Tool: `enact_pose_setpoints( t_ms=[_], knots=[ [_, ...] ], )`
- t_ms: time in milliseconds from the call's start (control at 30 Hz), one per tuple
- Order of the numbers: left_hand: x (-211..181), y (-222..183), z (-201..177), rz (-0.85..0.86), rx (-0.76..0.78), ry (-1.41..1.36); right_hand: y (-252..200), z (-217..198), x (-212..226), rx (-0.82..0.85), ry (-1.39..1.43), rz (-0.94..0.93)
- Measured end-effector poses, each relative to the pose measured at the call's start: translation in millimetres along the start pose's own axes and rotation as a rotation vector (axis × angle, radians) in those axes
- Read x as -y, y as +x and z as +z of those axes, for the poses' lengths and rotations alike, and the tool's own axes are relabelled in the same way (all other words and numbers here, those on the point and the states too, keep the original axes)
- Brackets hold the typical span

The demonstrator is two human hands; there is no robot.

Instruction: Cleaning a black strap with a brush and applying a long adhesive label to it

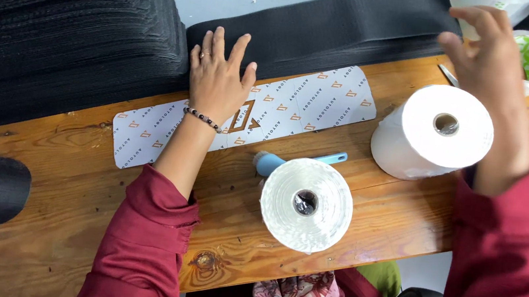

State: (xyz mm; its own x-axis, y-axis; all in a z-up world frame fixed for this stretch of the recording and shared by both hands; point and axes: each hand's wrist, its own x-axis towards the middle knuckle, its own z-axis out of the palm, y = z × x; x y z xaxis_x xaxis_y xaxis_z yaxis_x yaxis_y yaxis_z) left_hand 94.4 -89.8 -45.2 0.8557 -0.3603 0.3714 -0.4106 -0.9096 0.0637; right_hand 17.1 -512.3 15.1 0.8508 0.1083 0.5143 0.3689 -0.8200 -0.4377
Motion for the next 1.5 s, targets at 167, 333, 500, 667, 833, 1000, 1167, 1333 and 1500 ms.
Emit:
enact_pose_setpoints(
  t_ms=[167,333,500,667,833,1000,1167,1333,1500],
  knots=[
    [-0.6,0.6,9.5,-0.022,-0.012,0.0,-43.3,-56.5,38.0,0.201,0.358,0.022],
    [0.8,0.1,7.4,-0.01,0.007,-0.001,-88.9,-76.5,53.9,0.472,0.484,-0.015],
    [4.1,-0.8,5.1,0.004,-0.011,-0.073,-102.0,-54.8,97.6,0.364,-0.004,0.171],
    [3.9,-1.6,7.6,0.004,-0.02,-0.098,-106.8,-36.0,101.7,0.095,-0.001,0.012],
    [5.2,0.0,5.3,-0.028,0.032,-0.108,-80.8,-40.5,92.0,-0.049,0.009,-0.127],
    [3.1,3.4,-0.8,-0.046,0.079,-0.13,-6.1,-43.9,88.6,-0.161,0.03,-0.214],
    [7.5,2.4,13.9,-0.035,-0.015,-0.099,54.8,17.1,28.5,-0.289,-0.041,-0.185],
    [10.8,2.9,16.8,-0.052,-0.003,-0.097,70.9,54.1,22.9,-0.294,-0.009,-0.272],
    [9.1,4.3,19.4,-0.052,-0.028,-0.061,36.9,10.6,107.3,-0.05,-0.078,-0.194]
  ],
)
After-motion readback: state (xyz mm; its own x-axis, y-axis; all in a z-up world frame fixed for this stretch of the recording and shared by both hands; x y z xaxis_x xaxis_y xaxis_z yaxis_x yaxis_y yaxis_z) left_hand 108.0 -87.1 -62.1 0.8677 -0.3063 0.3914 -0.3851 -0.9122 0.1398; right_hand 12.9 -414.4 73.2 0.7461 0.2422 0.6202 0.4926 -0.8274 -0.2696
